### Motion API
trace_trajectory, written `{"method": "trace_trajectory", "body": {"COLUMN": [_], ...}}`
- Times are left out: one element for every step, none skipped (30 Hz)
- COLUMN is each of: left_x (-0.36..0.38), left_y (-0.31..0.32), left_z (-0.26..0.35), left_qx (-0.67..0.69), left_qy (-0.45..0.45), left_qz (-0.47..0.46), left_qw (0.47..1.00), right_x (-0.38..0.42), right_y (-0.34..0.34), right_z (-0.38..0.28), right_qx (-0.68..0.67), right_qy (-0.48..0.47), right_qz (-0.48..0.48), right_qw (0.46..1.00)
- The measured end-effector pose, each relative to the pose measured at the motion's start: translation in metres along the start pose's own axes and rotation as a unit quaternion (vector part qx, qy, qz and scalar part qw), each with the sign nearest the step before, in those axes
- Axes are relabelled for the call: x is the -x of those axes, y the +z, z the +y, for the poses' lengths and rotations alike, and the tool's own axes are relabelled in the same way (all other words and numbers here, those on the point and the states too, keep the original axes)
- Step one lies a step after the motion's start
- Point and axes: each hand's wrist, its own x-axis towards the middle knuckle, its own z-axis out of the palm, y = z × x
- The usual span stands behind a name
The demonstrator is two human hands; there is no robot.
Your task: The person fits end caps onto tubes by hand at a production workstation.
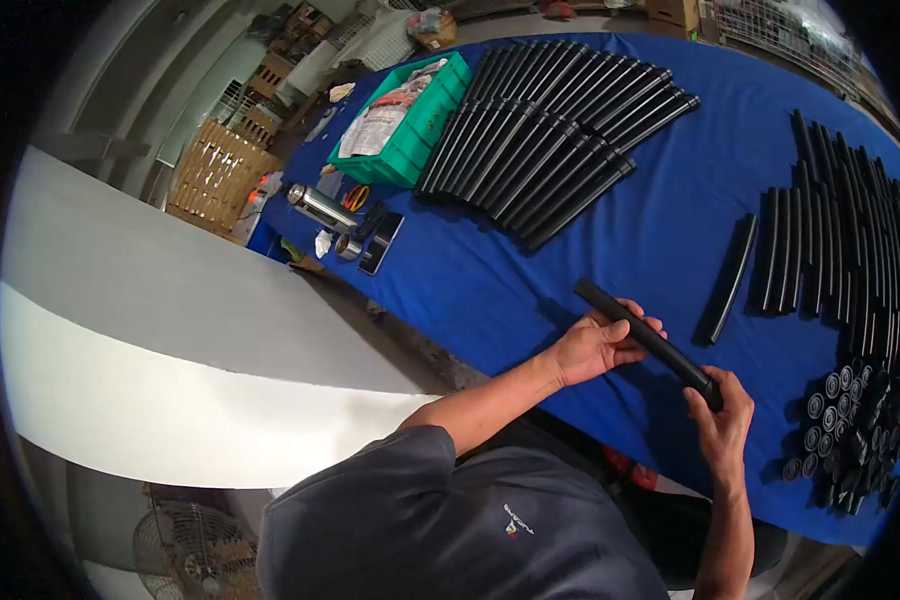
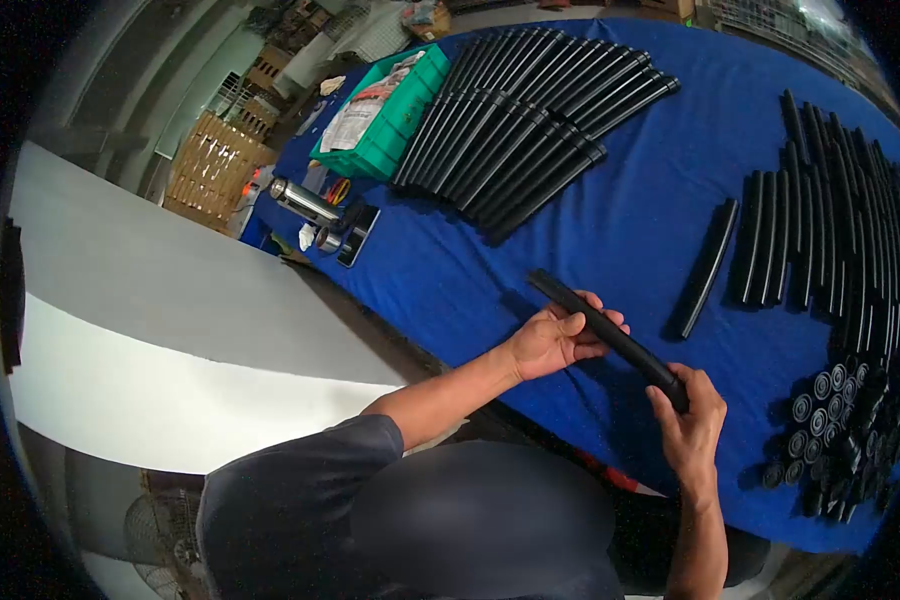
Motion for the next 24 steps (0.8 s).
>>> {"method": "trace_trajectory", "body": {"left_x": [0.001, 0.001, 0.001, -0.001, -0.004, -0.008, -0.010, -0.011, -0.012, -0.013, -0.012, -0.012, -0.012, -0.012, -0.009, -0.010, -0.008, -0.009, -0.010, -0.007, -0.007, -0.008, -0.007, -0.009], "left_y": [0.002, 0.003, 0.007, 0.008, 0.004, -0.001, -0.005, -0.009, -0.009, -0.010, -0.010, -0.010, -0.010, -0.009, -0.008, -0.005, 0.000, -0.002, -0.007, -0.007, -0.008, -0.012, -0.013, -0.010], "left_z": [0.002, 0.005, 0.012, 0.017, 0.019, 0.020, 0.019, 0.017, 0.017, 0.017, 0.017, 0.017, 0.018, 0.018, 0.018, 0.018, 0.020, 0.020, 0.019, 0.020, 0.019, 0.020, 0.019, 0.019], "left_qx": [0.001, 0.000, -0.001, -0.002, -0.005, -0.008, -0.010, -0.013, -0.018, -0.022, -0.020, -0.018, -0.017, -0.022, -0.027, -0.032, -0.048, -0.046, -0.043, -0.052, -0.039, -0.033, -0.028, -0.025], "left_qy": [-0.007, -0.022, -0.037, -0.053, -0.048, -0.044, -0.041, -0.041, -0.041, -0.041, -0.045, -0.050, -0.056, -0.050, -0.048, -0.050, -0.049, -0.050, -0.051, -0.050, -0.047, -0.052, -0.051, -0.043], "left_qz": [0.001, 0.000, -0.002, -0.004, -0.017, -0.029, -0.042, -0.044, -0.048, -0.052, -0.053, -0.056, -0.060, -0.051, -0.044, -0.043, -0.029, -0.038, -0.048, -0.028, -0.022, -0.027, -0.031, -0.044], "left_qw": [1.000, 1.000, 0.999, 0.999, 0.999, 0.999, 0.998, 0.998, 0.998, 0.998, 0.997, 0.997, 0.996, 0.997, 0.998, 0.997, 0.997, 0.997, 0.997, 0.997, 0.998, 0.998, 0.998, 0.998], "right_x": [-0.001, -0.001, -0.001, -0.002, -0.001, 0.001, 0.000, -0.002, -0.004, -0.005, -0.006, -0.006, -0.007, -0.008, -0.007, -0.007, -0.008, -0.009, -0.010, -0.009, -0.007, -0.007, -0.005, -0.005], "right_y": [0.001, 0.003, 0.005, 0.007, 0.009, 0.010, 0.009, 0.007, 0.005, 0.002, -0.002, -0.005, -0.002, -0.001, -0.002, -0.004, -0.006, -0.009, -0.011, -0.011, -0.011, -0.011, -0.009, -0.008], "right_z": [0.001, 0.002, 0.003, 0.004, 0.006, 0.007, 0.005, 0.000, -0.004, -0.004, -0.004, -0.003, -0.007, -0.010, -0.011, -0.012, -0.009, -0.006, -0.007, -0.010, -0.012, -0.013, -0.008, -0.005], "right_qx": [0.039, 0.078, 0.116, 0.143, 0.170, 0.196, 0.179, 0.163, 0.147, 0.025, -0.099, -0.220, -0.230, -0.227, -0.224, -0.220, -0.220, -0.207, -0.180, -0.153, -0.138, -0.121, -0.087, -0.052], "right_qy": [-0.047, -0.093, -0.138, -0.169, -0.199, -0.228, -0.217, -0.207, -0.198, -0.072, 0.057, 0.184, 0.177, 0.180, 0.184, 0.188, 0.194, 0.199, 0.181, 0.166, 0.148, 0.131, 0.084, 0.037], "right_qz": [0.015, 0.030, 0.046, 0.055, 0.063, 0.070, 0.059, 0.049, 0.041, 0.000, -0.043, -0.082, -0.078, -0.082, -0.084, -0.078, -0.085, -0.103, -0.105, -0.109, -0.104, -0.102, -0.086, -0.077], "right_qw": [0.998, 0.992, 0.983, 0.974, 0.963, 0.951, 0.958, 0.963, 0.968, 0.997, 0.993, 0.954, 0.954, 0.954, 0.953, 0.954, 0.952, 0.952, 0.961, 0.968, 0.974, 0.979, 0.989, 0.995]}}
